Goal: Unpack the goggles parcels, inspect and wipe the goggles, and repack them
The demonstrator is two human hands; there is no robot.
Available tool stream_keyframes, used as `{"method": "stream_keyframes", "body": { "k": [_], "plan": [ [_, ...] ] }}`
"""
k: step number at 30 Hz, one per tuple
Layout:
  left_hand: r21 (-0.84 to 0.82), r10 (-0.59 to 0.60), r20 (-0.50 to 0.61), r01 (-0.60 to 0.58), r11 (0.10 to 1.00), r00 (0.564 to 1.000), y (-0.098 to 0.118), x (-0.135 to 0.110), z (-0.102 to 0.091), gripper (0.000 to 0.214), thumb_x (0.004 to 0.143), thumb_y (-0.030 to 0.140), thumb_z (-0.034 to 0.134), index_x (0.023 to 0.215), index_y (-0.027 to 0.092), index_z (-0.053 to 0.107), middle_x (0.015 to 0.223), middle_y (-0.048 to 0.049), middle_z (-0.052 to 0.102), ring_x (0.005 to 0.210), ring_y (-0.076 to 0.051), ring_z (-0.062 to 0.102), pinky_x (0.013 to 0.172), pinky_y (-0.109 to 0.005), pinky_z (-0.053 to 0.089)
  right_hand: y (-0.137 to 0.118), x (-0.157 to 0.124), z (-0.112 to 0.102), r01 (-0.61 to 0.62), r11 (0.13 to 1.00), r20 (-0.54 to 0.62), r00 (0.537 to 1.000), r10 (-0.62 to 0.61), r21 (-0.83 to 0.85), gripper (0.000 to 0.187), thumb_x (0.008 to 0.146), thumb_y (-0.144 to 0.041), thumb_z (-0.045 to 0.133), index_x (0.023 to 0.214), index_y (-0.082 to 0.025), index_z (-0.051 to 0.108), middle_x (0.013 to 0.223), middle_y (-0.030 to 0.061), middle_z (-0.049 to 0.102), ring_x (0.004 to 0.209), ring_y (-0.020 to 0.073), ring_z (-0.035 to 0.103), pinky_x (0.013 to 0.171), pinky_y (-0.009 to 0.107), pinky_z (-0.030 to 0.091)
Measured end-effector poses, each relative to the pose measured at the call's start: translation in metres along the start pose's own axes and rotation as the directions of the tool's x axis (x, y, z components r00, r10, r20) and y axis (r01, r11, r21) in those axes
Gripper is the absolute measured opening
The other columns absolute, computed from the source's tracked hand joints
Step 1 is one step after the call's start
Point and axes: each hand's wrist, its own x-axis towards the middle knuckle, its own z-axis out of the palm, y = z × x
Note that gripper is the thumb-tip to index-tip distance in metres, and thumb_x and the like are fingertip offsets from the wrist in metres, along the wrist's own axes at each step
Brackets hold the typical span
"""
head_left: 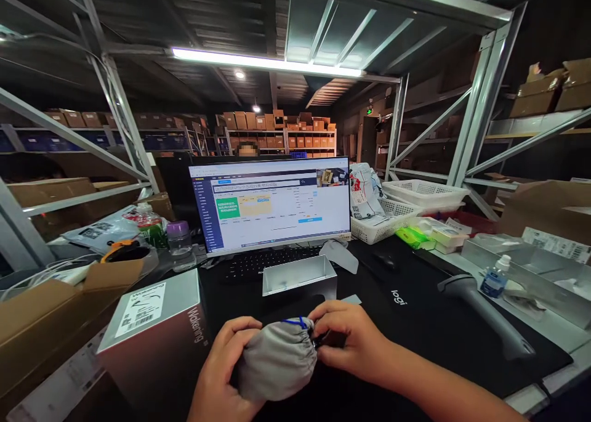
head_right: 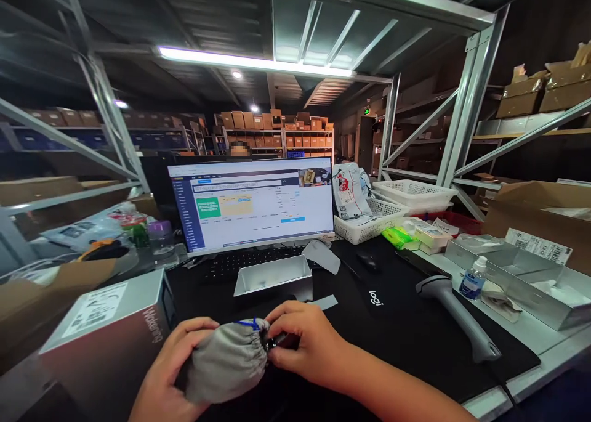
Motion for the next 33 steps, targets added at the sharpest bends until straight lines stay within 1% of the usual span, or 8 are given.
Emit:
{"method": "stream_keyframes", "body": {
  "k": [5,7,10,13,15,23,29,33],
  "plan": [
    [-0.410,-0.327,-0.058,0.276,0.869,0.943,-0.012,-0.004,0.008,0.096,0.065,0.063,0.081,0.143,0.026,0.040,0.142,-0.0142,0.050,0.128,-0.035,0.053,0.108,-0.046,0.043,0.006,0.007,-0.009,-0.040,0.998,-0.283,0.958,0.050,0.043,0.004,0.080,-0.023,0.073,0.082,-0.020,0.071,0.087,0.0051,0.073,0.082,0.0184,0.067,0.073,0.028,0.055],
    [-0.572,-0.481,-0.022,0.384,0.725,0.876,-0.012,0.000,0.010,0.093,0.073,0.076,0.067,0.144,0.024,0.038,0.145,-0.0161,0.048,0.131,-0.035,0.050,0.111,-0.048,0.039,0.005,0.012,-0.016,-0.102,0.972,-0.333,0.928,0.169,0.211,0.019,0.082,-0.038,0.075,0.083,-0.019,0.070,0.084,0.0047,0.071,0.077,0.0182,0.066,0.070,0.028,0.055],
    [-0.713,-0.692,0.136,0.555,0.428,0.709,-0.001,0.007,0.007,0.076,0.086,0.072,0.055,0.143,0.024,0.040,0.139,-0.0138,0.056,0.120,-0.030,0.060,0.107,-0.046,0.045,0.006,0.016,-0.018,-0.114,0.911,-0.364,0.891,0.270,0.397,0.032,0.080,-0.049,0.078,0.082,-0.019,0.068,0.081,0.0030,0.069,0.067,0.0153,0.062,0.059,0.026,0.054],
    [-0.748,-0.692,0.393,0.648,0.142,0.606,0.015,0.010,0.003,0.076,0.080,0.074,0.063,0.132,0.019,0.053,0.117,-0.0131,0.069,0.099,-0.028,0.068,0.092,-0.046,0.055,0.011,0.014,-0.007,-0.038,0.932,-0.426,0.882,0.201,0.362,0.031,0.074,-0.047,0.084,0.076,-0.019,0.069,0.084,0.0047,0.069,0.075,0.0174,0.064,0.067,0.027,0.055],
    [-0.736,-0.689,0.461,0.674,0.054,0.560,0.021,0.011,0.000,0.073,0.069,0.070,0.077,0.116,0.017,0.064,0.099,-0.0099,0.073,0.084,-0.025,0.068,0.079,-0.041,0.059,0.014,0.011,0.000,-0.024,0.950,-0.398,0.904,0.154,0.312,0.030,0.072,-0.045,0.086,0.072,-0.020,0.071,0.088,0.0071,0.071,0.082,0.0201,0.066,0.074,0.030,0.056],
    [-0.731,-0.815,0.363,0.681,0.052,0.452,0.012,0.012,-0.004,0.053,0.051,0.054,0.094,0.080,0.019,0.067,0.064,0.0065,0.058,0.046,-0.005,0.047,0.041,-0.015,0.036,0.021,0.015,-0.020,-0.145,0.948,-0.281,0.933,0.227,0.285,0.022,0.070,-0.042,0.089,0.081,-0.024,0.083,0.107,0.0102,0.071,0.101,0.0255,0.068,0.088,0.038,0.056],
    [-0.720,-0.839,0.295,0.684,0.119,0.457,0.017,0.007,-0.004,0.048,0.046,0.045,0.095,0.068,0.016,0.064,0.055,0.0079,0.047,0.041,-0.003,0.036,0.037,-0.016,0.030,0.020,0.019,-0.032,-0.208,0.866,-0.231,0.912,0.340,0.455,0.028,0.057,-0.038,0.096,0.075,-0.023,0.082,0.102,0.0069,0.067,0.090,0.0211,0.066,0.075,0.034,0.060],
    [-0.724,-0.834,0.221,0.658,0.207,0.506,0.014,0.011,-0.004,0.045,0.051,0.044,0.092,0.071,0.018,0.062,0.060,0.0077,0.049,0.044,-0.004,0.037,0.038,-0.015,0.033,0.020,0.019,-0.041,-0.201,0.859,-0.260,0.899,0.353,0.471,0.027,0.052,-0.033,0.098,0.070,-0.023,0.081,0.094,0.0040,0.066,0.079,0.0170,0.065,0.069,0.032,0.060]
  ]
}}
